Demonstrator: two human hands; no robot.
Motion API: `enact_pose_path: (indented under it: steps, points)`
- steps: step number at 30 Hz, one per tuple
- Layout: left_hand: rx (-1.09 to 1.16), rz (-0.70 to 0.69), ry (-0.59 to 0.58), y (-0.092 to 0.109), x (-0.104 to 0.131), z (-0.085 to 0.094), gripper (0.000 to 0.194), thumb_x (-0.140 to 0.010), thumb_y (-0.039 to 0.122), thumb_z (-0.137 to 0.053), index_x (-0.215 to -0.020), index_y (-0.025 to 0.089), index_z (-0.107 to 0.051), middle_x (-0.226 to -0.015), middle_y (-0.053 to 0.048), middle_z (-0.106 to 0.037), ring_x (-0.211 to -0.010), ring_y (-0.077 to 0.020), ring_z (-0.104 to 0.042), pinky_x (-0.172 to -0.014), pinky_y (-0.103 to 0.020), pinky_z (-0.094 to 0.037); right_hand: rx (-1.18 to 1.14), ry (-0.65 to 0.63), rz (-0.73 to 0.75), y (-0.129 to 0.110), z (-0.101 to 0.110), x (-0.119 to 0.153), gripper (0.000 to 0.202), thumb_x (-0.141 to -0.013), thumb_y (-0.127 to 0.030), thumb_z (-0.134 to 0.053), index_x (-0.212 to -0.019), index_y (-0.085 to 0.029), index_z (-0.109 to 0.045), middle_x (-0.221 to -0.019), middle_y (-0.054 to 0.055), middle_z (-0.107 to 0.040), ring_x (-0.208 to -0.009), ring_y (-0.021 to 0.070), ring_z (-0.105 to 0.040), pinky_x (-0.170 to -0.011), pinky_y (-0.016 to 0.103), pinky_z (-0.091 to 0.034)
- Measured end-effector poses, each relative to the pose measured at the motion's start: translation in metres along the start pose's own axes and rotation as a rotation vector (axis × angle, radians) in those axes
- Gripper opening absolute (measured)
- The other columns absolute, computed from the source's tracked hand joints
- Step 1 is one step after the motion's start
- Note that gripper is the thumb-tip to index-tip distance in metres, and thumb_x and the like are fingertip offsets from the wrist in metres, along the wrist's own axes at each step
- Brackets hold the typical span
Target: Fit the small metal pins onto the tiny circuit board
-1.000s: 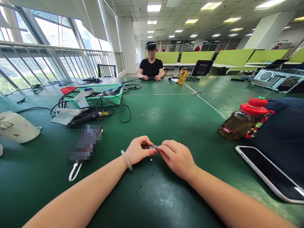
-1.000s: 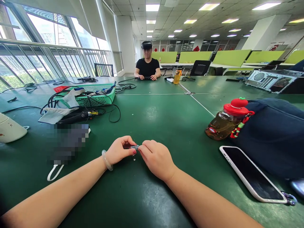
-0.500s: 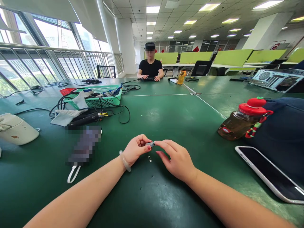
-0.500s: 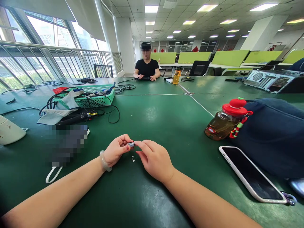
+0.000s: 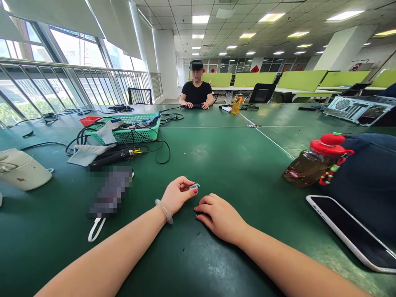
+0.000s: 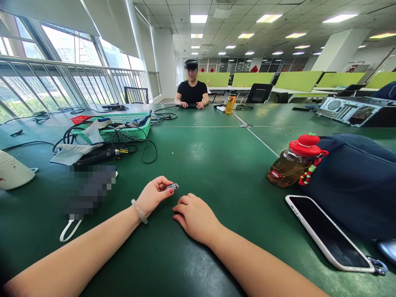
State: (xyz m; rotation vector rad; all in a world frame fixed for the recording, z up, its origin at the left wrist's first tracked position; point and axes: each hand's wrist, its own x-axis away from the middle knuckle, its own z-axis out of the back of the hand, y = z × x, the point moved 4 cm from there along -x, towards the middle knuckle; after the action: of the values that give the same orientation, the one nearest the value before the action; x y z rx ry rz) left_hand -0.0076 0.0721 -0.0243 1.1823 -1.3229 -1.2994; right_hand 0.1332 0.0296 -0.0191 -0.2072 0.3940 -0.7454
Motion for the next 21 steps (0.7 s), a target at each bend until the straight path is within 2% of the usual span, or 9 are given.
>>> enact_pose_path:
  steps: [10, 15, 21]
  points:
    - [-0.038, 0.006, -0.034, -0.0002, 0.0008, -0.0028, 0.032, -0.055, 0.025, -0.077, -0.072, 0.014, -0.053, -0.076, -0.003, -0.067, -0.07, -0.0127, -0.06, -0.071, -0.029, -0.047, -0.071, 0.026, -0.04, 0.0019, 0.0032, 0.0013, 0.007, -0.08, -0.017, -0.057, -0.087, -0.02, -0.058, -0.085, 0.001, -0.061, -0.082, 0.0149, -0.052, -0.075, 0.029, -0.045]
    - [-0.077, 0.015, -0.035, -0.0002, 0.0007, -0.0036, 0.031, -0.055, 0.024, -0.077, -0.072, 0.014, -0.053, -0.077, -0.003, -0.067, -0.07, -0.0121, -0.06, -0.071, -0.028, -0.047, -0.087, 0.025, -0.045, 0.0047, 0.0025, 0.0022, 0.012, -0.08, -0.01, -0.051, -0.084, -0.019, -0.057, -0.081, 0.001, -0.06, -0.078, 0.0141, -0.051, -0.071, 0.027, -0.044]
    - [-0.078, 0.028, -0.045, -0.0015, 0.0005, -0.0045, 0.032, -0.054, 0.024, -0.078, -0.072, 0.014, -0.053, -0.076, -0.003, -0.067, -0.069, -0.0121, -0.06, -0.07, -0.028, -0.048, -0.076, 0.015, -0.018, 0.0039, 0.0035, 0.0017, 0.016, -0.082, -0.009, -0.048, -0.082, -0.019, -0.06, -0.081, 0.001, -0.061, -0.079, 0.0139, -0.051, -0.071, 0.026, -0.044]
